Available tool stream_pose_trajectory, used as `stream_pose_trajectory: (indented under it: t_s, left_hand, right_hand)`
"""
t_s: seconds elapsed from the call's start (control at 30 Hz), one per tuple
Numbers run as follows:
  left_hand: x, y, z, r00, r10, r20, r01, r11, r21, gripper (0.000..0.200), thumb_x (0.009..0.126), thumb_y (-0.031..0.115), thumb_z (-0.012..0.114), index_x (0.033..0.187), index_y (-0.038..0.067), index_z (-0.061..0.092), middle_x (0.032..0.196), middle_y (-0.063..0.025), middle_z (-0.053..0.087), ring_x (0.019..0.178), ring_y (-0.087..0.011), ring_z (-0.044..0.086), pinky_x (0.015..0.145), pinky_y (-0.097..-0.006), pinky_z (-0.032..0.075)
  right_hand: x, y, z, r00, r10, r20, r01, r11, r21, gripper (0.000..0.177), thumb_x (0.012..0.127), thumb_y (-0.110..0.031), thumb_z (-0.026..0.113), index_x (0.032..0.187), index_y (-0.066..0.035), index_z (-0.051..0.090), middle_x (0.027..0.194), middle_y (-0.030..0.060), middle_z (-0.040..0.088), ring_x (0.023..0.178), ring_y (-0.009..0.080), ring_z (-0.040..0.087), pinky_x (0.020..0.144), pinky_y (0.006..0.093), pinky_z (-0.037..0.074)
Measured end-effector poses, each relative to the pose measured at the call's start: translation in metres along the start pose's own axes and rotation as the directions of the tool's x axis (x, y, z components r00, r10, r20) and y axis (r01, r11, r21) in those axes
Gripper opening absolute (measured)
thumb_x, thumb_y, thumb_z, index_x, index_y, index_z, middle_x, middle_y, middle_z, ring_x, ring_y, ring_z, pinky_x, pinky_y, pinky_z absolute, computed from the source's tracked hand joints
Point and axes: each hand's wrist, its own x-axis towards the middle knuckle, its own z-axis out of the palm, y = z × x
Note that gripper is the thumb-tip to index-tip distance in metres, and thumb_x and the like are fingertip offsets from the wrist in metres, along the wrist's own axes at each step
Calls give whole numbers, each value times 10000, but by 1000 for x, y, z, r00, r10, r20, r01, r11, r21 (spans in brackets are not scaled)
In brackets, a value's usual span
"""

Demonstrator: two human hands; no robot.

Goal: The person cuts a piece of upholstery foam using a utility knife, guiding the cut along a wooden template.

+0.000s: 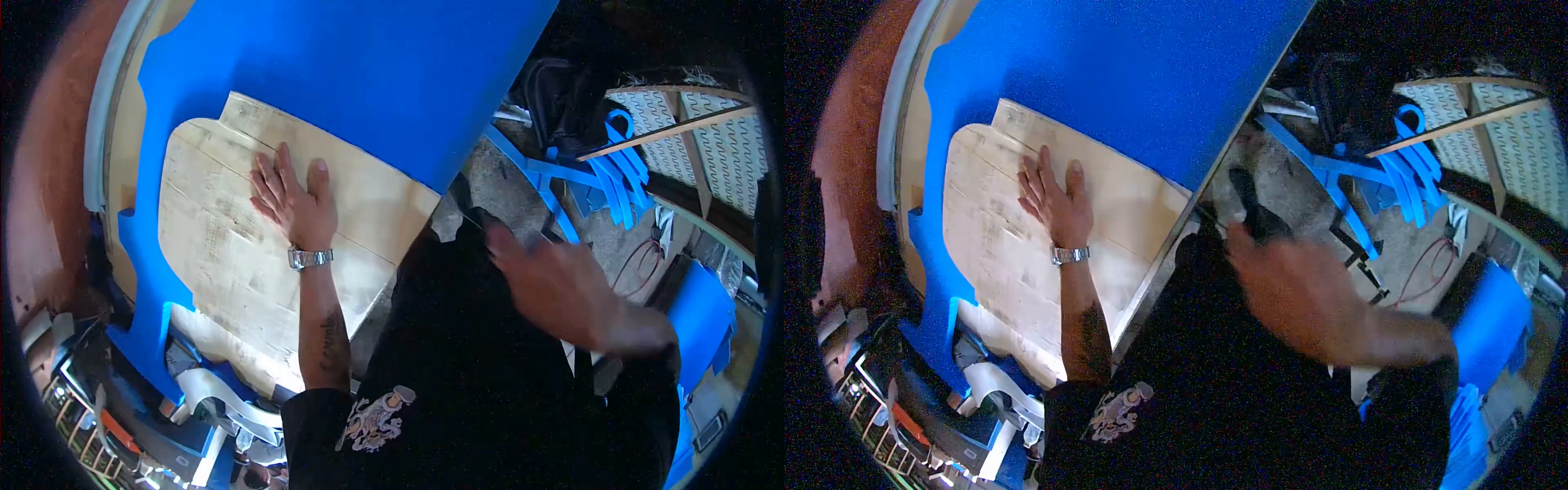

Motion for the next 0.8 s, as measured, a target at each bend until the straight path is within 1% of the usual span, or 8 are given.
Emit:
stream_pose_trajectory:
  t_s: [0.1,0.23,0.43,0.5,0.53,0.6,0.7,0.8]
  left_hand:
    - [-2,0,0,1000,-4,-12,4,1000,3,635,881,544,477,1410,209,369,1503,-141,237,1378,-399,178,1052,-631,126]
    - [-1,1,5,997,20,-69,-20,1000,-1,608,880,517,500,1382,186,409,1477,-145,291,1361,-394,217,1059,-613,137]
    - [-42,5,4,973,40,-227,-121,926,-358,447,839,162,646,1250,47,509,1260,-138,523,1201,-290,451,1013,-441,345]
    - [-88,43,-29,999,-37,32,48,603,-796,513,865,58,603,1333,8,397,1326,-143,485,1234,-237,435,1023,-384,365]
    - [-112,66,-58,962,-46,267,271,215,-938,547,904,106,575,1380,9,324,1341,-141,456,1260,-234,407,1039,-364,334]
    - [-152,91,-80,968,18,249,249,-84,-965,574,932,139,545,1411,7,257,1332,-130,445,1257,-212,398,1044,-340,314]
    - [-196,105,-110,941,-236,242,196,-203,-959,514,981,201,435,1423,33,236,1296,-154,477,1186,-219,467,989,-350,392]
    - [-237,63,-121,809,-482,337,152,-383,-911,418,995,197,390,1373,28,336,1196,-139,551,1096,-209,536,941,-342,440]
  right_hand:
    - [-65,31,12,926,159,342,-80,969,-235,294,839,-110,496,1114,-11,529,641,177,609,545,338,629,474,444,501]
    - [-95,65,23,944,301,131,-283,948,-145,328,890,-182,519,1181,-33,515,708,162,632,637,345,631,578,433,499]
    - [-70,76,3,941,98,-325,26,933,358,500,887,-85,537,1365,-53,393,1011,242,623,925,323,643,778,384,496]
    - [-34,61,17,891,-145,-429,287,914,287,542,882,-52,532,1387,-70,337,1227,251,496,1004,391,571,813,414,492]
    - [-16,50,28,868,-281,-410,394,891,225,565,867,-35,532,1391,-59,323,1215,252,482,1007,403,550,826,426,480]
    - [13,22,58,782,-521,-342,587,800,122,610,838,-1,532,1398,-35,293,1191,252,456,1012,426,510,851,450,455]
    - [28,-29,102,495,-826,-268,869,476,139,653,780,0,562,1380,-21,306,1133,223,448,989,413,484,849,470,430]
    - [13,-76,129,373,-922,-101,896,386,-218,666,739,-44,607,1350,-26,343,1146,196,459,973,369,504,825,451,437]
